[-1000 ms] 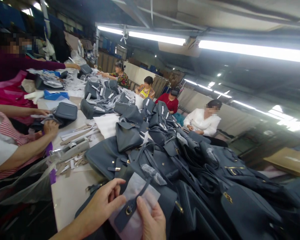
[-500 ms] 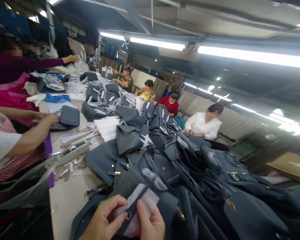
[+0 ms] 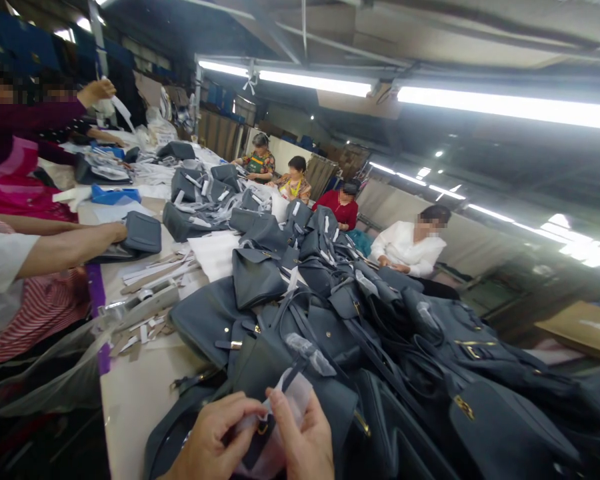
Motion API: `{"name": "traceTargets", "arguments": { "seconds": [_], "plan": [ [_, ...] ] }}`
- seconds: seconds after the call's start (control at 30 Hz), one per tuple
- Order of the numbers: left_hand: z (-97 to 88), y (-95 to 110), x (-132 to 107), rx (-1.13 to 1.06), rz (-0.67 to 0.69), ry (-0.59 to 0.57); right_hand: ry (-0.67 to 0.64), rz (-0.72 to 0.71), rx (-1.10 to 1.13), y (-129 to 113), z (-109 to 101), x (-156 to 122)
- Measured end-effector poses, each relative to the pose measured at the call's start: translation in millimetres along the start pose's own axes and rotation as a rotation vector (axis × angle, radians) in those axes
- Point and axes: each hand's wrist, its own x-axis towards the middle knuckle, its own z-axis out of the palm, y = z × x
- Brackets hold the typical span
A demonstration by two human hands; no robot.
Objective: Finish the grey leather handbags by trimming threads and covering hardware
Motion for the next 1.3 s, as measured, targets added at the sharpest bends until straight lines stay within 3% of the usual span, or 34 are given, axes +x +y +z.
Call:
{"name": "traceTargets", "arguments": {
  "seconds": [0.17,0.23,0.3,0.37,0.4,0.5,0.53,0.7,0.77,0.97,1.2,1.3],
  "plan": [
    [-9.6,4.3,-6.3,0.047,-0.033,-0.057,-0.016,0.049,-0.004,-12.0,8.2,-1.3],
    [-17.2,5.1,-14.9,0.082,0.034,-0.19,-0.017,0.089,-0.001,-14.3,9.5,-2.2],
    [-25.7,6.8,-23.9,0.011,0.064,-0.402,-0.008,0.112,0.002,-16.1,10.2,-3.7],
    [-33.5,9.9,-27.5,-0.127,-0.034,-0.487,0.007,0.125,0.01,-18.1,10.6,-5.7],
    [-36.7,11.8,-25.5,-0.186,-0.119,-0.435,0.01,0.127,0.011,-19.0,10.6,-6.7],
    [-40.5,16.6,-1.8,-0.247,-0.347,-0.129,-0.024,0.114,-0.023,-20.4,8.9,-8.5],
    [-39.3,17.2,10.4,-0.262,-0.379,-0.097,-0.043,0.102,-0.043,-20.0,7.8,-8.5],
    [-16.7,16.9,63.1,-0.447,-0.384,-0.387,-0.13,0.024,-0.049,-17.2,-0.4,-4.9],
    [-3.6,18.7,72.4,-0.573,-0.463,-0.43,-0.138,0.013,-0.032,-19.5,-2.7,-5.1],
    [24.3,27.2,80.1,-0.878,-0.744,-0.246,-0.157,0.114,0.147,-20.4,-5.5,-22.5],
    [42.4,30.6,74.8,-0.892,-0.748,-0.062,-0.046,0.183,0.209,13.7,-19.4,-41.0],
    [49.8,33.2,70.8,-0.835,-0.706,0.013,-0.021,0.181,0.259,17.0,-24.8,-39.4]
  ]
}}
